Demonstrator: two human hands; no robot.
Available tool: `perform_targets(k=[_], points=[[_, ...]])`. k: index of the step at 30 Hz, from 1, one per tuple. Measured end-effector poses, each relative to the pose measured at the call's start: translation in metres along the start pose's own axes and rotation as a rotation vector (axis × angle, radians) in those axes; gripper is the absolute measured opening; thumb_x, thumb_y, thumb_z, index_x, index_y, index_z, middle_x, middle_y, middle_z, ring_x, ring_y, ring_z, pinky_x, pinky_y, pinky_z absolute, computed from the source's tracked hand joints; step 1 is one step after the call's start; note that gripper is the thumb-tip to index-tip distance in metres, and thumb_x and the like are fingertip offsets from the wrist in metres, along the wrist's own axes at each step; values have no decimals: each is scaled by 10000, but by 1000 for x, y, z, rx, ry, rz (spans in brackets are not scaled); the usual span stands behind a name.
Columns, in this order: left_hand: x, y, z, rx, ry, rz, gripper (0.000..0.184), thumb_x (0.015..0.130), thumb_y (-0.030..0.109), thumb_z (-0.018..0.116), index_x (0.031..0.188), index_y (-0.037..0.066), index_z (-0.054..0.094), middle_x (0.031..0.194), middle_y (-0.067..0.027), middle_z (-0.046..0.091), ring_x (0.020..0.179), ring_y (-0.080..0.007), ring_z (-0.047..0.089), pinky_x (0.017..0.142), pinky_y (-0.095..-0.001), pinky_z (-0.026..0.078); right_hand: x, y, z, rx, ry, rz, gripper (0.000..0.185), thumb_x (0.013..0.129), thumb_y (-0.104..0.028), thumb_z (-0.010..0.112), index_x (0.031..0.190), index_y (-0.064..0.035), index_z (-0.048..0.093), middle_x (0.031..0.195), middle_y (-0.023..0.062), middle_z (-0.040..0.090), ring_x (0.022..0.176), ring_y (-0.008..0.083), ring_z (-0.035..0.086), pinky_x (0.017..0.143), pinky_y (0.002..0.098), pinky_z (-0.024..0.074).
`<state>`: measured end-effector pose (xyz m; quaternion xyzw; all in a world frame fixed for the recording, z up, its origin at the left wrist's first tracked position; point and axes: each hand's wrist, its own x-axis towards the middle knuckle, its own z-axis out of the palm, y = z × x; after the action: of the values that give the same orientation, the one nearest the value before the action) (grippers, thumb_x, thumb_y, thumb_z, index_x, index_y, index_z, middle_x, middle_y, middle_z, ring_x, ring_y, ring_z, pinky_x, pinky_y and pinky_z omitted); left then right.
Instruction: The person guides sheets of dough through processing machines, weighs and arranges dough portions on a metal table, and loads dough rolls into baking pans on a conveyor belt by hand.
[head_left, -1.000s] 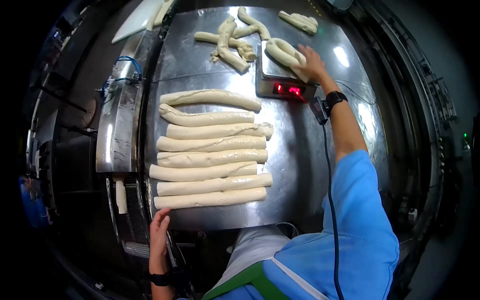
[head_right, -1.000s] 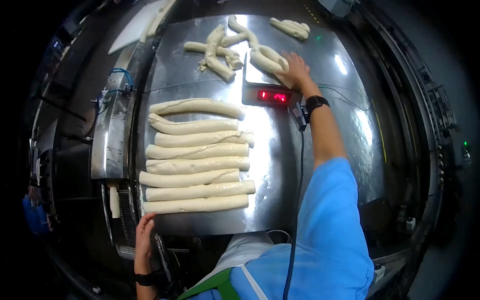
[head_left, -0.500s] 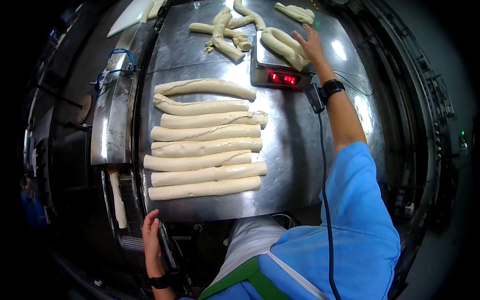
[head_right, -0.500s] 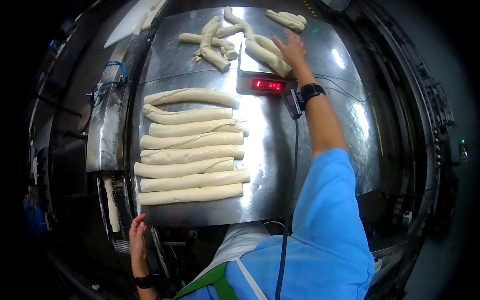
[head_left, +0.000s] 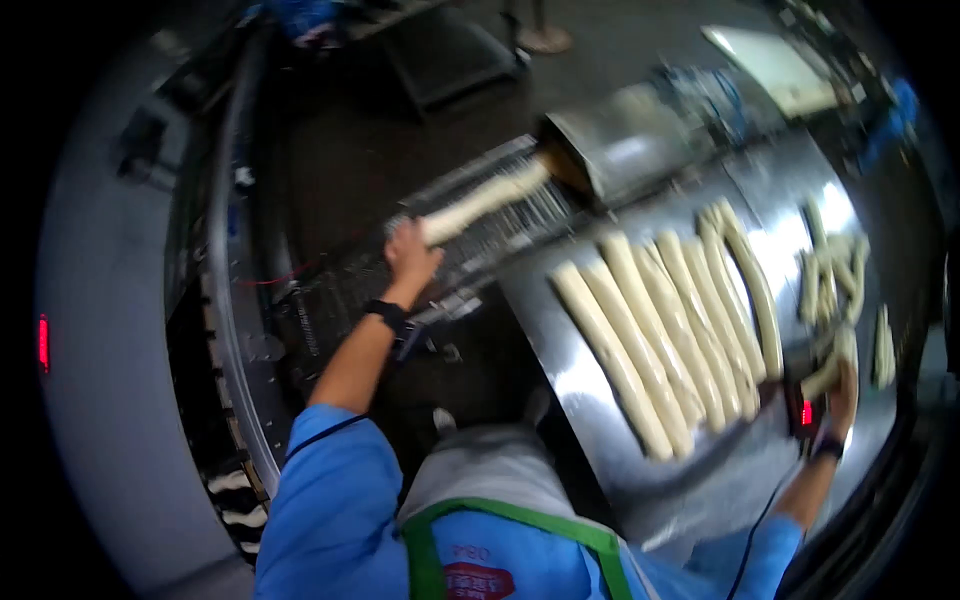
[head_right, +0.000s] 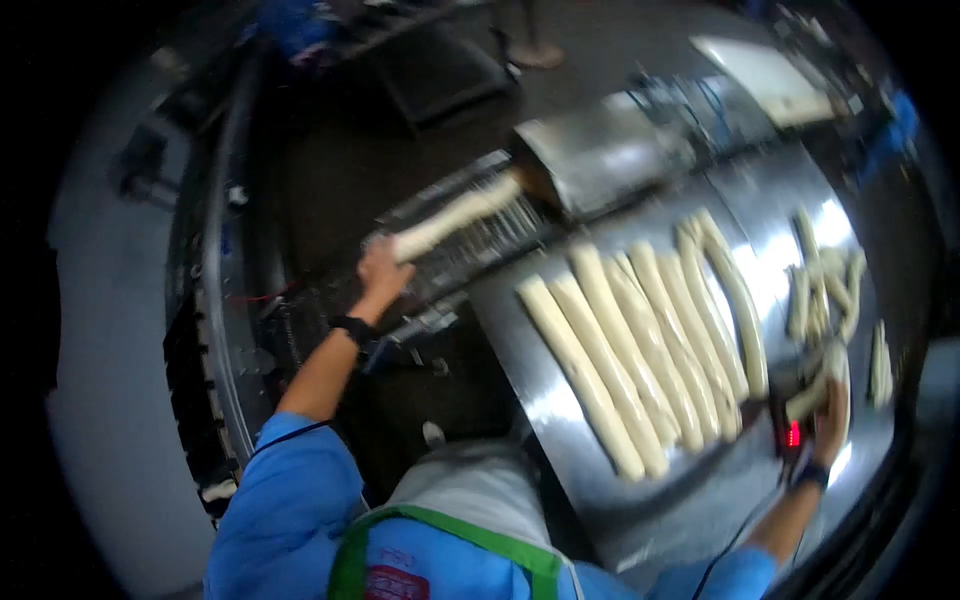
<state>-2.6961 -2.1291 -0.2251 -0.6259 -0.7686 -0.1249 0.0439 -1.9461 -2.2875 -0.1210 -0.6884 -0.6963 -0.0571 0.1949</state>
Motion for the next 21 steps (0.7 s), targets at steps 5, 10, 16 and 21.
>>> perform_targets(k=[5,10,16,21], points=[[29,-14,11,-50,-71,210,519,640,292,658,1098,119,487,1066,-126,486,1046,-275,429,895,-466,289,28,80,25,1614,-35,778,507,813,-379,498,1181,-38,421,1148,112,470,1036,233,465,880,359,377],[45,8,29,67,-174,206,399,637,228,644,986,60,549,966,-148,534,898,-273,523,728,-376,438,24,38,19,1631,132,672,454,823,-332,484,1162,-36,428,1108,113,500,990,233,496,854,354,398],[57,21,-67,-1088,-756,39,245,706,152,570,920,36,540,789,-7,521,723,-97,486,630,-259,400,10,-162,-26,1336,-90,555,282,773,-239,518,988,-57,507,870,70,548,787,166,532,707,278,432],[27,125,-167,-1419,-826,363,279,730,148,590,981,48,520,865,-8,506,805,-100,477,721,-244,395,-29,-193,35,593,-461,360,626,656,-186,648,1204,-47,380,1125,120,453,1000,207,456,823,316,394]])
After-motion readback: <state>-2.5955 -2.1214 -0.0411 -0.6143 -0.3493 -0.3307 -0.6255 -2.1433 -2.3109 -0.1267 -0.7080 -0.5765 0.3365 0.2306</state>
